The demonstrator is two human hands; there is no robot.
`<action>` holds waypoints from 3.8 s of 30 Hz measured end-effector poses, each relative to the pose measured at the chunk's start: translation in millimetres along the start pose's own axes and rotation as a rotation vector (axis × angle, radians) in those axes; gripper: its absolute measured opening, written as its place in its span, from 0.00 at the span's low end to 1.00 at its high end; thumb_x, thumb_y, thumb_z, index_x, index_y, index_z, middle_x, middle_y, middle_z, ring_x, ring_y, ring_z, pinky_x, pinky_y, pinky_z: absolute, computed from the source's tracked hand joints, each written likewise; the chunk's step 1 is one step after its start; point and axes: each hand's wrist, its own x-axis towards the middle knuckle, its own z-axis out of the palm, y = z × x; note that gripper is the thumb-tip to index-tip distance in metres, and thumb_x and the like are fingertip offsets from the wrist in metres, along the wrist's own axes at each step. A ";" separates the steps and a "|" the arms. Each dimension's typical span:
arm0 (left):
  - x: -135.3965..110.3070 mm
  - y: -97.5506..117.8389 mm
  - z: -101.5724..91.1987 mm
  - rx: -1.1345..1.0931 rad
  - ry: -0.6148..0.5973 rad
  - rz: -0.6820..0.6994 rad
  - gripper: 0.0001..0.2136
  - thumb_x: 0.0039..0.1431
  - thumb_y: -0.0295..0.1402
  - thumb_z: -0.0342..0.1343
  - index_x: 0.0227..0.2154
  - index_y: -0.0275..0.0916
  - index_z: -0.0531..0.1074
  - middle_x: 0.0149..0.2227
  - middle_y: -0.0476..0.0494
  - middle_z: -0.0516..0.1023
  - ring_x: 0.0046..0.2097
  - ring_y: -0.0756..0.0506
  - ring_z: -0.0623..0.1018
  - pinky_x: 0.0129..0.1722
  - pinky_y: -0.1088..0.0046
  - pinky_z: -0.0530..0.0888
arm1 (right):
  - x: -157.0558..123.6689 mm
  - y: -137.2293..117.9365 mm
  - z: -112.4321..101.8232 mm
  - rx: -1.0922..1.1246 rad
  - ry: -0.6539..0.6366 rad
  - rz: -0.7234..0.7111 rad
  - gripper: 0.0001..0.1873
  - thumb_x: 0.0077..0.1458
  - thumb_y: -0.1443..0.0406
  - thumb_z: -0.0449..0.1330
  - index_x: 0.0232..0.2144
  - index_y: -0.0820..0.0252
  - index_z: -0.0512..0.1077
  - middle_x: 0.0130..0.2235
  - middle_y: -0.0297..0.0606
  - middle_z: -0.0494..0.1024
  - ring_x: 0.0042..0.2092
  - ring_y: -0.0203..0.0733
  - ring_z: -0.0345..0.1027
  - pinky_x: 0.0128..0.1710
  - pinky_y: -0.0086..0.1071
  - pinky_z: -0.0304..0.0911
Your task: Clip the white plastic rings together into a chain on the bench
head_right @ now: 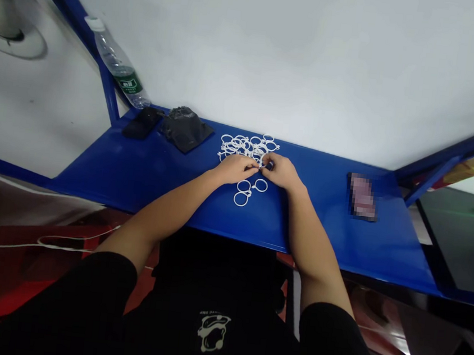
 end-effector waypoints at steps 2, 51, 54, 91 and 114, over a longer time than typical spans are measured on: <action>0.8 -2.0 0.4 0.002 0.023 -0.020 0.09 0.75 0.35 0.59 0.47 0.45 0.86 0.42 0.44 0.88 0.46 0.42 0.85 0.50 0.62 0.79 | 0.2 -0.6 1.2 -0.004 -0.004 -0.001 0.08 0.54 0.63 0.65 0.39 0.54 0.77 0.40 0.39 0.87 0.37 0.45 0.77 0.37 0.37 0.67; -0.1 -7.3 -0.4 -0.004 0.220 0.102 0.09 0.79 0.32 0.54 0.47 0.41 0.81 0.47 0.41 0.86 0.49 0.42 0.84 0.50 0.64 0.78 | -1.9 -23.5 9.9 0.154 0.222 -0.123 0.17 0.65 0.49 0.66 0.32 0.54 0.75 0.30 0.35 0.82 0.29 0.41 0.70 0.33 0.35 0.66; -0.4 -5.5 0.0 -0.009 0.216 0.094 0.08 0.78 0.31 0.56 0.46 0.41 0.81 0.47 0.41 0.86 0.49 0.42 0.84 0.51 0.63 0.78 | -1.3 -22.8 7.9 0.153 0.222 -0.110 0.13 0.61 0.53 0.67 0.32 0.55 0.75 0.30 0.34 0.81 0.29 0.40 0.69 0.33 0.35 0.65; -0.2 -1.9 0.3 -0.016 0.063 -0.012 0.08 0.73 0.33 0.63 0.51 0.43 0.83 0.51 0.42 0.88 0.54 0.40 0.85 0.57 0.59 0.80 | 3.1 13.4 -1.7 0.050 0.010 -0.112 0.05 0.59 0.63 0.65 0.31 0.54 0.80 0.44 0.44 0.83 0.46 0.51 0.77 0.51 0.49 0.74; 1.3 -6.8 3.7 0.017 0.046 -0.046 0.07 0.74 0.35 0.63 0.47 0.43 0.85 0.49 0.40 0.86 0.51 0.39 0.85 0.52 0.60 0.81 | 1.7 -6.3 7.7 0.062 0.022 -0.069 0.09 0.61 0.62 0.64 0.37 0.55 0.85 0.35 0.37 0.85 0.34 0.42 0.75 0.38 0.37 0.67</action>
